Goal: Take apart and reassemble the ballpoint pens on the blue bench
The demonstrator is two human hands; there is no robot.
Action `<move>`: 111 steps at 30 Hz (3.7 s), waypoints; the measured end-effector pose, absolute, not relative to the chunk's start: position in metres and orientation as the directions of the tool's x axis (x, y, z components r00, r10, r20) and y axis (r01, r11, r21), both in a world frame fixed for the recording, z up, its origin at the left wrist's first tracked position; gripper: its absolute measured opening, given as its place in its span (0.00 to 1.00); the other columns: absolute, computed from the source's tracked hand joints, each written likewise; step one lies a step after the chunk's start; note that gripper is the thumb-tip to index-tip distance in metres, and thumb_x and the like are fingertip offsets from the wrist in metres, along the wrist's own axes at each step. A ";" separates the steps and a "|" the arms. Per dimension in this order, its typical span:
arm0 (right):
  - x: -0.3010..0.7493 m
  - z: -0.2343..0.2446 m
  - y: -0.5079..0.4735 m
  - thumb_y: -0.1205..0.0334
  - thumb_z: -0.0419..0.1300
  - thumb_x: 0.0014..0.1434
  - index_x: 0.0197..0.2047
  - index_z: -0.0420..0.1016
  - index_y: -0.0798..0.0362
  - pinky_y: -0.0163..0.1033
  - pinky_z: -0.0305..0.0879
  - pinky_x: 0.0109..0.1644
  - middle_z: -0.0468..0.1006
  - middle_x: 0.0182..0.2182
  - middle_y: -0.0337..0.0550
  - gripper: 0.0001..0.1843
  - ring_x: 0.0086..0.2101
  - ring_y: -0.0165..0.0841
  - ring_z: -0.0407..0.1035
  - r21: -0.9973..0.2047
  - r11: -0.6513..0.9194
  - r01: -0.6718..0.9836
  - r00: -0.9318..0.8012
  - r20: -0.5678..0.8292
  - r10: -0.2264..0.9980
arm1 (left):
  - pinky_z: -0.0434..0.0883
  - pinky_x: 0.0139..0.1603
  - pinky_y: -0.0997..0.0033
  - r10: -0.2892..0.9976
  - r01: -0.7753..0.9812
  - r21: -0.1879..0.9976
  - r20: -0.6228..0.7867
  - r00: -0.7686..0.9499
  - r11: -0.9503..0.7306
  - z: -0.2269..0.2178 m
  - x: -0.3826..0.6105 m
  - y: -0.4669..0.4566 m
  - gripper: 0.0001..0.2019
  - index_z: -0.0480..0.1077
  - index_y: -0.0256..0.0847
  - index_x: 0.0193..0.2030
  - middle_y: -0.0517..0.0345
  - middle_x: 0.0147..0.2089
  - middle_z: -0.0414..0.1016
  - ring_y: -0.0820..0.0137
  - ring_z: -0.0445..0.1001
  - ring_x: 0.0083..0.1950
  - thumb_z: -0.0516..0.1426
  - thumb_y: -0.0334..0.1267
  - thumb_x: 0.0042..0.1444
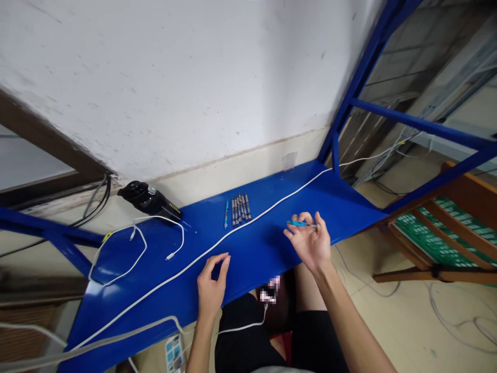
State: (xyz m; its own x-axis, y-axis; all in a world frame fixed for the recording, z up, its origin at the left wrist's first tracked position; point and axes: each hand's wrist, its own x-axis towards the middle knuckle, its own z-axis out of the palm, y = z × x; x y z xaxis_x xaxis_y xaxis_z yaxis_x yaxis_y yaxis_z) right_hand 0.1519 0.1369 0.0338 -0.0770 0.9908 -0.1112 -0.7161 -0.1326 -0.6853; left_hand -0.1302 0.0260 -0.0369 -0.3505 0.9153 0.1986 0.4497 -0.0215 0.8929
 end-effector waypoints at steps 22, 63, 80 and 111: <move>0.066 -0.036 0.245 0.39 0.49 0.79 0.74 0.72 0.54 0.56 0.58 0.61 0.76 0.57 0.63 0.34 0.56 0.54 0.65 -0.195 0.518 0.833 -0.470 0.246 0.848 | 0.78 0.56 0.59 0.912 0.370 0.928 0.190 -0.363 -0.046 -0.030 -0.130 0.024 0.17 0.85 0.44 0.46 0.49 0.46 0.88 0.57 0.85 0.49 0.64 0.54 0.68; 0.152 -0.061 0.129 0.54 0.56 0.77 0.66 0.72 0.52 0.59 0.69 0.63 0.78 0.59 0.59 0.20 0.60 0.53 0.71 -0.498 0.351 0.793 -0.078 0.489 0.869 | 0.75 0.59 0.52 0.933 0.823 0.553 0.216 -0.289 0.127 -0.031 -0.156 0.178 0.22 0.70 0.38 0.66 0.42 0.54 0.82 0.52 0.80 0.54 0.59 0.47 0.70; 0.152 -0.064 0.130 0.53 0.58 0.76 0.64 0.72 0.50 0.58 0.69 0.63 0.79 0.58 0.57 0.18 0.59 0.51 0.72 -0.504 0.323 0.801 -0.051 0.480 0.876 | 0.72 0.51 0.59 0.934 0.801 0.595 0.246 -0.260 0.066 -0.047 -0.149 0.208 0.15 0.77 0.45 0.56 0.52 0.42 0.86 0.55 0.80 0.48 0.61 0.49 0.69; 0.150 -0.058 0.128 0.52 0.59 0.75 0.60 0.74 0.49 0.56 0.68 0.60 0.80 0.54 0.54 0.15 0.55 0.50 0.74 -0.540 0.288 0.791 -0.020 0.447 0.894 | 0.76 0.55 0.61 0.842 0.541 0.839 0.331 -0.426 -0.056 -0.027 -0.152 0.206 0.14 0.80 0.41 0.55 0.51 0.48 0.81 0.62 0.79 0.49 0.62 0.40 0.65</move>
State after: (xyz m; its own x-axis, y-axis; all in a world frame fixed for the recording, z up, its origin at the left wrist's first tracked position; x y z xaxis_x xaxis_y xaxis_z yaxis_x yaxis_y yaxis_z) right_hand 0.1501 0.1281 -0.0583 -0.0203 0.8944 0.4469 0.7907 0.2879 -0.5403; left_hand -0.1523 0.2059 -0.0270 -0.4260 0.8422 0.3306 0.5411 -0.0557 0.8391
